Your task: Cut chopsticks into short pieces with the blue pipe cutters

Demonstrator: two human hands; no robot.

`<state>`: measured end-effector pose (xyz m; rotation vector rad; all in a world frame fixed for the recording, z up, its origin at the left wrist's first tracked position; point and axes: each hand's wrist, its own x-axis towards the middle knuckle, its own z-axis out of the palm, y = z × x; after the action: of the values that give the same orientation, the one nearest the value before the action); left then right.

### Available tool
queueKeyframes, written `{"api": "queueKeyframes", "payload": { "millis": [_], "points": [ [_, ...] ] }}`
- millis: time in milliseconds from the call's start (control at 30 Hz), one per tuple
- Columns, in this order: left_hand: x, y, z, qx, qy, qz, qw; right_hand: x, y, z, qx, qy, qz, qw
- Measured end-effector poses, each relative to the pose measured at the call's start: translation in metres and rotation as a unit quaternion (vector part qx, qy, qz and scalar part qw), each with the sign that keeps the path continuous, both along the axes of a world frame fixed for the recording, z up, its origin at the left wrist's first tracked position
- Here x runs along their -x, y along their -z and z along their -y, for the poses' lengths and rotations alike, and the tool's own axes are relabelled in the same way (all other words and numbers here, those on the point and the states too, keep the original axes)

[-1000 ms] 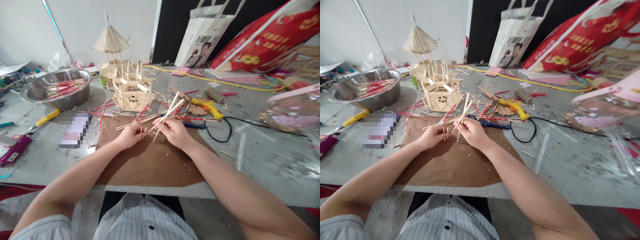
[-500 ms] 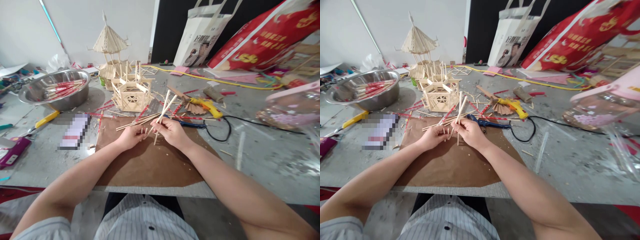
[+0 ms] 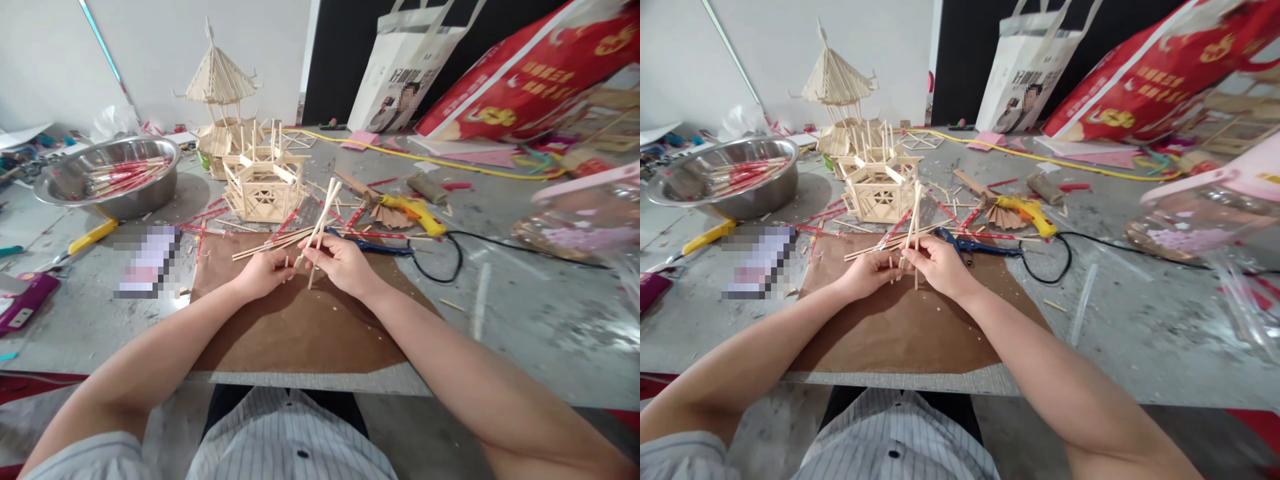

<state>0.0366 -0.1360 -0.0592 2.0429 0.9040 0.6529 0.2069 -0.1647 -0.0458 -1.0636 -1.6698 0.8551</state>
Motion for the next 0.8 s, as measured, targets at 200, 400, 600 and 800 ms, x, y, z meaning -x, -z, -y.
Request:
{"api": "queueKeyframes", "payload": {
  "millis": [200, 400, 600, 800],
  "points": [
    [-0.0006, 0.0002, -0.0001, 0.006, 0.010, 0.000, 1.000, -0.0005, -0.0012, -0.0001, -0.003, 0.000, 0.008, 1.000],
    [-0.0007, -0.0014, 0.0009, -0.009, 0.010, -0.001, 1.000, 0.0018, -0.0007, 0.0022, -0.019, 0.005, 0.051, 0.999],
    [-0.0002, -0.0024, -0.0002, -0.050, 0.001, -0.012, 0.999, 0.0026, 0.0016, 0.0015, -0.059, 0.007, 0.128, 0.990],
    [0.0008, 0.0003, -0.0017, -0.043, 0.014, -0.003, 0.999, 0.0032, 0.0008, 0.0020, -0.056, 0.007, 0.143, 0.988]
  ]
}}
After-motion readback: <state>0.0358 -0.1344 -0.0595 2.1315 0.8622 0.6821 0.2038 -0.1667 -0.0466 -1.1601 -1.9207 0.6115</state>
